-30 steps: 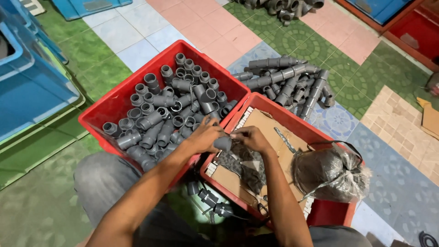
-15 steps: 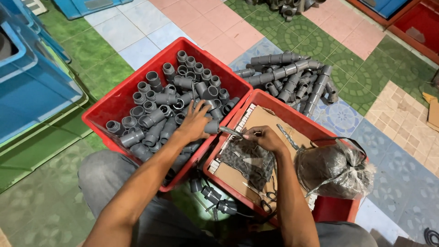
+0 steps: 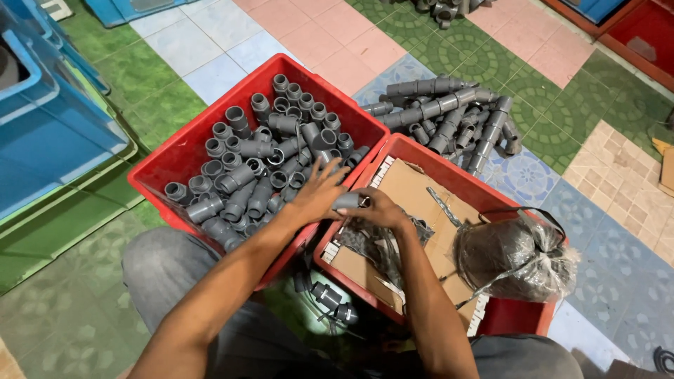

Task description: Manually assembling small metal components into grey PVC T-junction pipe fittings.

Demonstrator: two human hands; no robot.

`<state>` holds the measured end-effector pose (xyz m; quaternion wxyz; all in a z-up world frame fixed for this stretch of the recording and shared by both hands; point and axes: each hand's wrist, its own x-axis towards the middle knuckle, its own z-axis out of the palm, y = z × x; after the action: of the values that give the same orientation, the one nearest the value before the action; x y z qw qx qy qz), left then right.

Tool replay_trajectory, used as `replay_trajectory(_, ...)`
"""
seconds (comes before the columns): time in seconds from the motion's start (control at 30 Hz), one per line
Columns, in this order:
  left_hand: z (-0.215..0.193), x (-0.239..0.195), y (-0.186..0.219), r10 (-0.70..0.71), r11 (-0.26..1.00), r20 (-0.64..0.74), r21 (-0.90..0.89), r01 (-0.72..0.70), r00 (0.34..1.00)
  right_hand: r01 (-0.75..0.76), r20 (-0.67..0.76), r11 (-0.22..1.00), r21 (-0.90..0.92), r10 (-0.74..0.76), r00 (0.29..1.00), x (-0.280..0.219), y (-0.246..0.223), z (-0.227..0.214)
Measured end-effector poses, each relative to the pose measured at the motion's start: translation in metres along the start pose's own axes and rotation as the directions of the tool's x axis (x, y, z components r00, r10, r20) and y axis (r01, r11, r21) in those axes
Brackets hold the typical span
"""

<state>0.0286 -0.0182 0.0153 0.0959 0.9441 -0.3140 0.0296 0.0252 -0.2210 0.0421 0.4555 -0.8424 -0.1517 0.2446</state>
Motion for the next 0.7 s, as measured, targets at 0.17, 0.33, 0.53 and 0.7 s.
replay_trajectory(0.17, 0.05, 0.003, -0.04, -0.091, 0.994, 0.149, 0.065, 0.082, 0.985, -0.065, -0.036, 0.997, 0.051, 0.067, 0.997, 0.003, 0.032, -0.006)
replay_trajectory(0.33, 0.06, 0.006, -0.051, -0.109, 0.994, 0.148, 0.046, 0.104, 0.983, -0.081, -0.069, 0.991, 0.104, 0.088, 0.994, -0.009, 0.025, -0.011)
replay_trajectory(0.53, 0.045, 0.005, -0.046, -0.102, 0.995, -0.033, -0.007, 0.102, 0.994, -0.311, 0.054, 0.939, 0.147, 0.306, 0.951, -0.02, 0.03, -0.021)
replay_trajectory(0.7, 0.008, 0.019, -0.024, -0.156, 0.967, -0.3, -0.241, 0.083, 0.941, -0.292, 0.553, 0.902, 0.317, 0.074, 0.83, -0.003, 0.064, -0.005)
